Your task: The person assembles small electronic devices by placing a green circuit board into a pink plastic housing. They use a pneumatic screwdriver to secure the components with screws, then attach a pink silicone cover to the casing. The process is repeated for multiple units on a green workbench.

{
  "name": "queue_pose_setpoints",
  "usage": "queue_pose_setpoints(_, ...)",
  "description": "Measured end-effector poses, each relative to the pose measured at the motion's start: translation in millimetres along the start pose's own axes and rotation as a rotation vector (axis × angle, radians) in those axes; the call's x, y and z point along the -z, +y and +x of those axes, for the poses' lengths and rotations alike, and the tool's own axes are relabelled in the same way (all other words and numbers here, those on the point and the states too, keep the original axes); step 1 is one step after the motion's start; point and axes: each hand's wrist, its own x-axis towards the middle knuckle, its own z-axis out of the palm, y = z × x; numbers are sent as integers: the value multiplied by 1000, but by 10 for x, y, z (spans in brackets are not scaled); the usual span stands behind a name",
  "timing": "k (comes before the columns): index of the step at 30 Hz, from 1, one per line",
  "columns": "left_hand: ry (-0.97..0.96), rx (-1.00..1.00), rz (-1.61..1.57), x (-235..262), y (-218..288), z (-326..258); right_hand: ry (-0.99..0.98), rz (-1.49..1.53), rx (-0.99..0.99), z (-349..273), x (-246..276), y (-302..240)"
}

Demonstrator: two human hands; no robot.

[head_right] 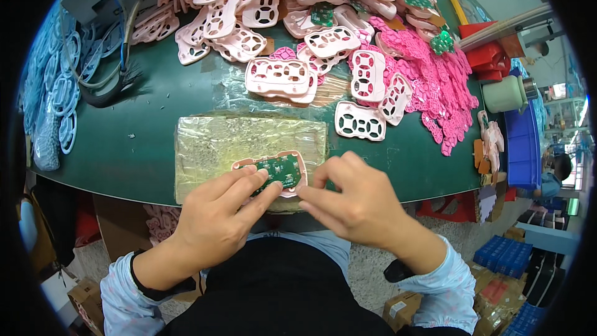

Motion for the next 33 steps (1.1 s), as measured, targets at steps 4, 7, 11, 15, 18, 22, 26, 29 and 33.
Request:
queue_pose_setpoints(4, -15, -4, 55, 6, 28, -5, -11, -2, -45, -9, -30, -52)
queue_pose_setpoints(7, -14, 1, 68, 6, 45, 0, -24, 31, -4, 42, 44, -68)
queue_pose_setpoints(11, -23, 10, 65, 9, 49, 3, -25, -29, 33, 11, -31, -78)
queue_pose_setpoints(15, -10, 15, 72, -14, 59, -11, 21, -38, -123, -138, -171, -213)
queue_pose_setpoints(18, 0, 19, 71, -27, 63, -2, 102, -68, -269, -230, -283, -333)
queue_pose_setpoints(22, -1, 18, 84, -12, 71, -2, 100, -77, -295, -158, -284, -397)
queue_pose_setpoints(26, 34, 20, 52, -39, 57, -17, 40, 5, -225, -112, -163, -295)
queue_pose_setpoints(29, 24, 24, 65, -35, 68, -14, 38, -16, -202, -112, -177, -278)
queue_pose_setpoints(33, 7, 26, 66, -20, 82, -14, 199, 120, -182, -173, -348, -263)
